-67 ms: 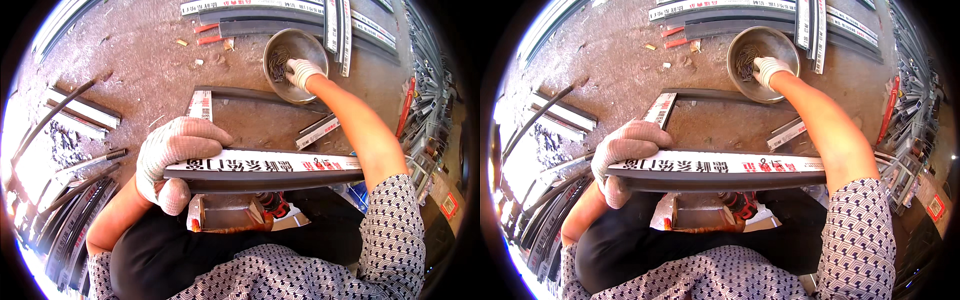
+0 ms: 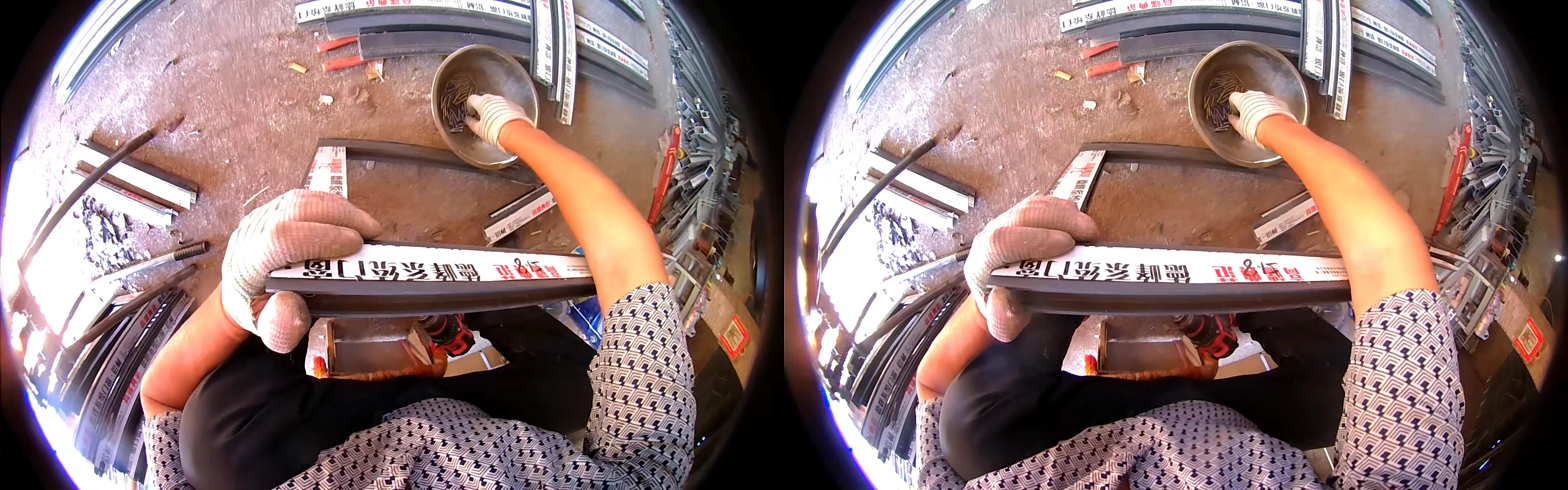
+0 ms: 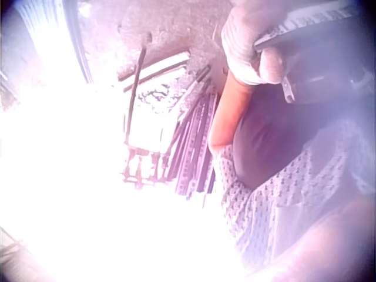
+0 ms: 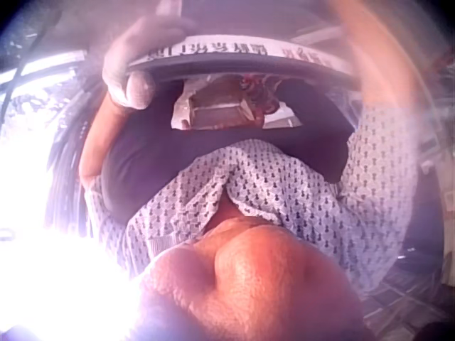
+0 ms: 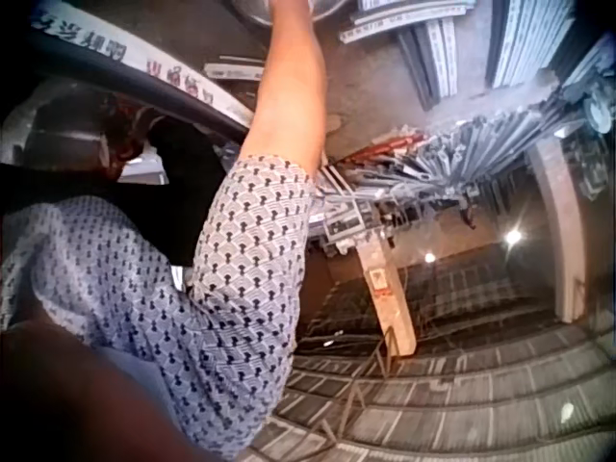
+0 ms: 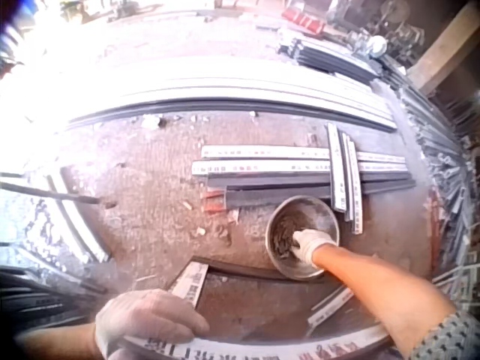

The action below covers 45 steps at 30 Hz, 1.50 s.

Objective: The person sits on the floor and assembles metal profiles by inserting small metal components into the ends of the bars. They use a cordless drill to drive screws into the profiles and a marker to label them. The person handles the profiles one by one, inserting parts and drilling, then stacks the finished pieces.

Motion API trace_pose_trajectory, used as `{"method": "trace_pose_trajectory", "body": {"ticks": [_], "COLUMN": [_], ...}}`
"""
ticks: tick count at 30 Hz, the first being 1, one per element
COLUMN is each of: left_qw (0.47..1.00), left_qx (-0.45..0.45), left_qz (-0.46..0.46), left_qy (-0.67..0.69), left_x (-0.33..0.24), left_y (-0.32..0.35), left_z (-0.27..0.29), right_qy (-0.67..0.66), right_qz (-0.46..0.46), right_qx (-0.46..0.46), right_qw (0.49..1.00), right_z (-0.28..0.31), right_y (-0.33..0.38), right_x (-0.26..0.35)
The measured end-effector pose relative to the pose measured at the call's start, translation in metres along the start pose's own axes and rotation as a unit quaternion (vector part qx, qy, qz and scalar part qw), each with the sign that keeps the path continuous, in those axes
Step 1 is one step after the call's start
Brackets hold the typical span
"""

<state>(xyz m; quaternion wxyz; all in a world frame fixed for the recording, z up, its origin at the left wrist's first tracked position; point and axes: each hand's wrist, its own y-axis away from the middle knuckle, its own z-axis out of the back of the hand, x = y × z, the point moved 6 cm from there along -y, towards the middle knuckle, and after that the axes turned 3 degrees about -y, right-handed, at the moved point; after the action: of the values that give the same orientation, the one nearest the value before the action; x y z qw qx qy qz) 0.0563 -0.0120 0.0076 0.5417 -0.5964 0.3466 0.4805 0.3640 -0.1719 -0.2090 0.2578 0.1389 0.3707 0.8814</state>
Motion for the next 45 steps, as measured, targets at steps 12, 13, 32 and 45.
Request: {"method": "trace_pose_trajectory", "body": {"ticks": [12,13,32,45], "left_qw": [1.000,1.000,0.998,0.989], "left_qx": [-0.023,-0.021,-0.052,-0.047], "left_qz": [-0.015,-0.016,0.031,0.125], "left_qy": [0.011,0.013,0.032,0.062], "left_x": [0.004,0.005,0.007,0.015], "left_y": [-0.001,0.000,-0.001,0.005], "left_z": [-0.002,-0.001,0.006,0.001], "right_qy": [-0.002,-0.006,-0.109,-0.426], "right_qz": [-0.025,-0.035,0.037,0.281], "right_qx": [0.014,0.018,-0.065,-0.061], "right_qw": [1.000,0.999,0.991,0.858], "right_z": [-0.005,-0.007,0.097,0.108], "right_y": [-0.014,-0.017,0.069,0.319], "right_x": [0.023,0.022,0.021,0.160]}}
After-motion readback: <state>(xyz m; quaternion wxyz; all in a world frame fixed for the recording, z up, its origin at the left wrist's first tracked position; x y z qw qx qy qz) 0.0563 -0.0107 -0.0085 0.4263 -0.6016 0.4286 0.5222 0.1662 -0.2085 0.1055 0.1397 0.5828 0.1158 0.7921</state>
